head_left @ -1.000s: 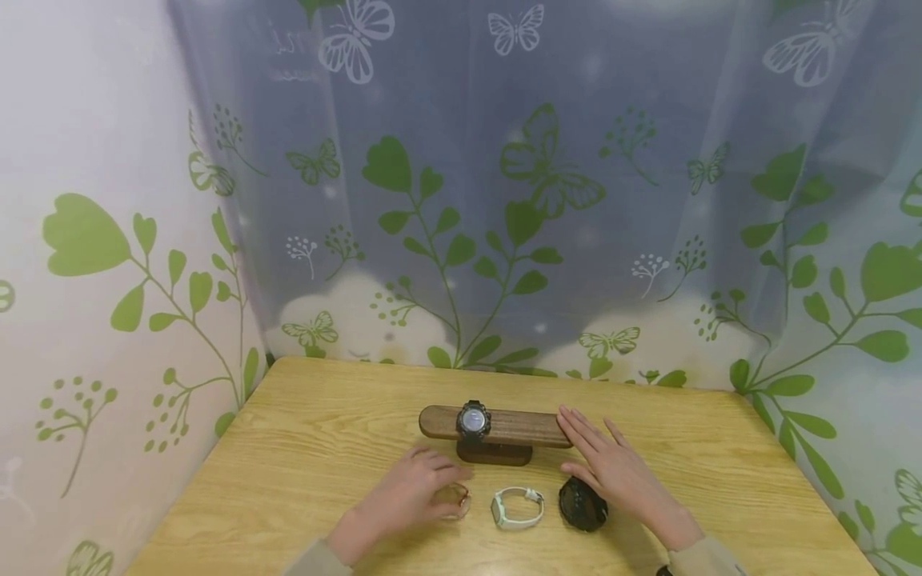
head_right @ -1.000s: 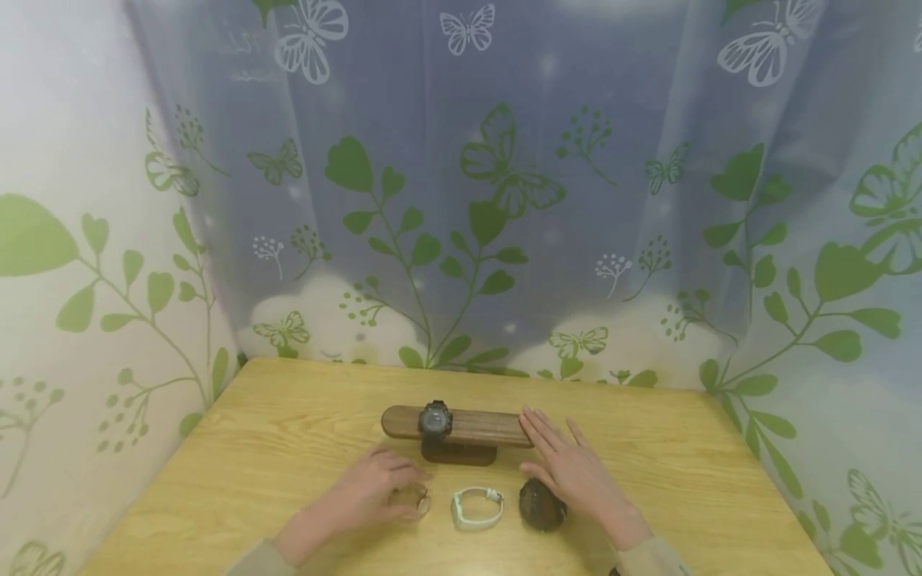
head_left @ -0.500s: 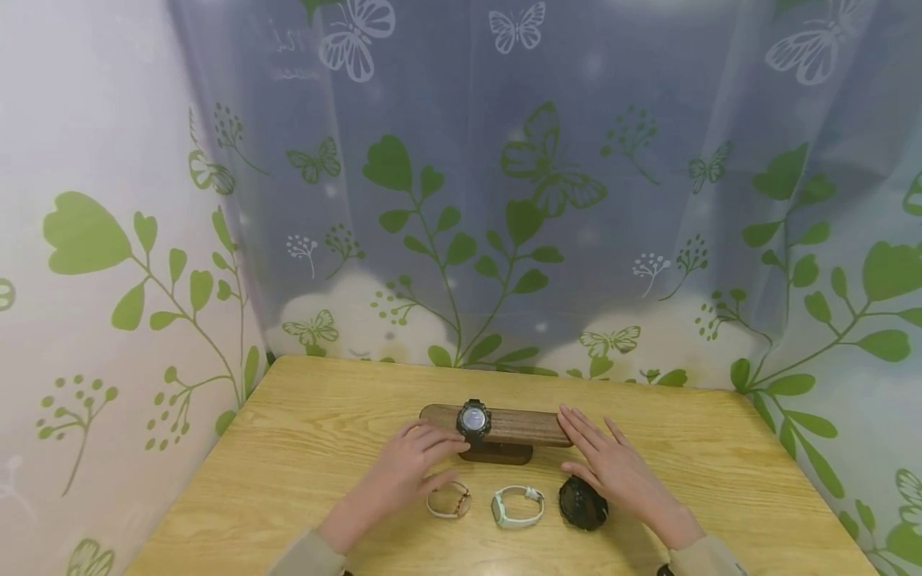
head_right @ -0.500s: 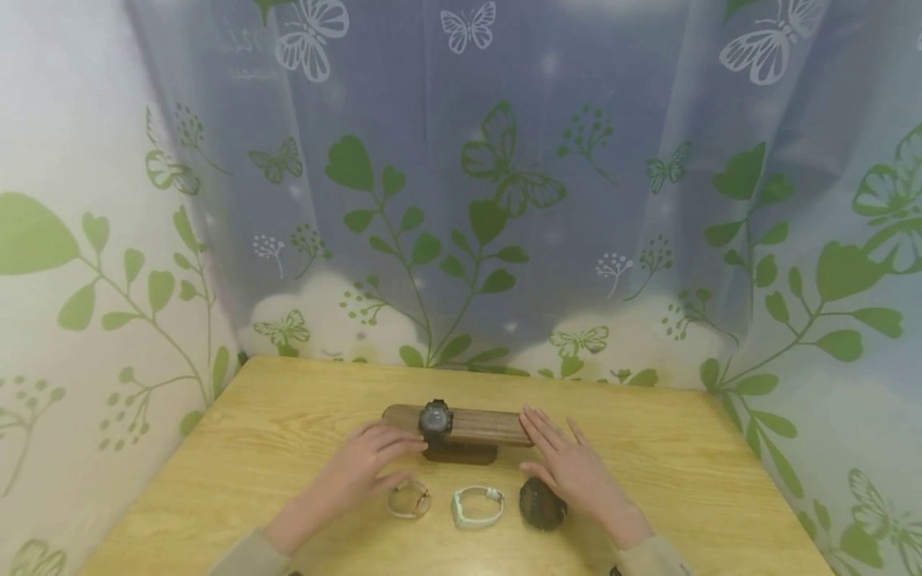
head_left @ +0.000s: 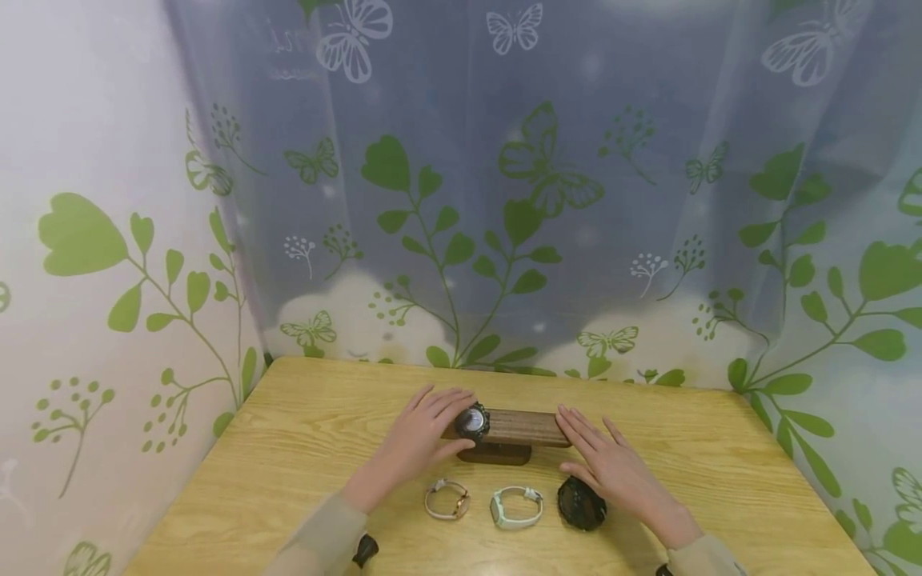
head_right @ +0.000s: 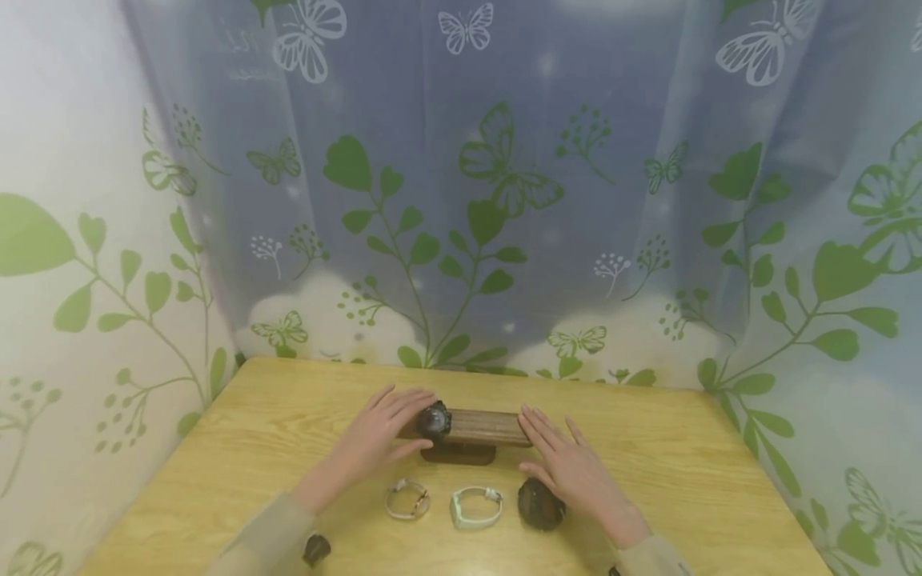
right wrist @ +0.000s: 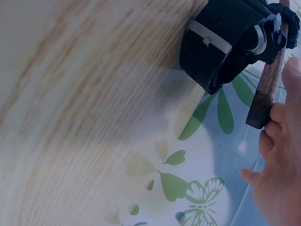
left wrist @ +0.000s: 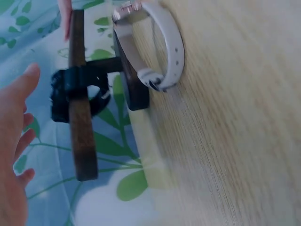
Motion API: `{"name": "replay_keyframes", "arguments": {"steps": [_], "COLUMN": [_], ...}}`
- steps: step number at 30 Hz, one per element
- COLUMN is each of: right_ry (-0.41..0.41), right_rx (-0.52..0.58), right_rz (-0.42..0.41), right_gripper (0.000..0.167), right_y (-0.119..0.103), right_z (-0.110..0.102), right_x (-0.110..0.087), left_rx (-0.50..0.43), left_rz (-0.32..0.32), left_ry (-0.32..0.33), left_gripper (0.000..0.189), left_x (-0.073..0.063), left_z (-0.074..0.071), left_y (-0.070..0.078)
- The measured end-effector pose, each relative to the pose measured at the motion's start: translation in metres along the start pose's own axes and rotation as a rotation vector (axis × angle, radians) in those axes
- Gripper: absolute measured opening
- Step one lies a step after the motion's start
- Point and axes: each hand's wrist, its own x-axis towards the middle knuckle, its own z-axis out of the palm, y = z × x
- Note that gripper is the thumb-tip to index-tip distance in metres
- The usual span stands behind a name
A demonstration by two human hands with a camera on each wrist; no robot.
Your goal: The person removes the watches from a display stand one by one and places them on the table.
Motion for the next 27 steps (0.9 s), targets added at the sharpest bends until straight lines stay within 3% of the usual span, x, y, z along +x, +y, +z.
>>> {"name": "replay_keyframes", "arguments": {"steps": [12,27], "right_ry": [-0.002,-0.021], "right_rx": [-0.014,-0.021], "right_rz": [-0.003,0.013], "right_gripper": [0.075,0.075], "right_y": [-0.002,-0.002], "right_z": [0.001,-0.004], "right_x": [0.0,0.0], "left_rx": [-0.097,-0.111], "left_rz": [-0.089,-0.132], "left_ry": [-0.115,-0.147], "left_gripper": [0.084,0.077], "left_x": [0.005,0.003], "left_z": [0.022,0.033], "left_y": [-0.015,-0.024]}}
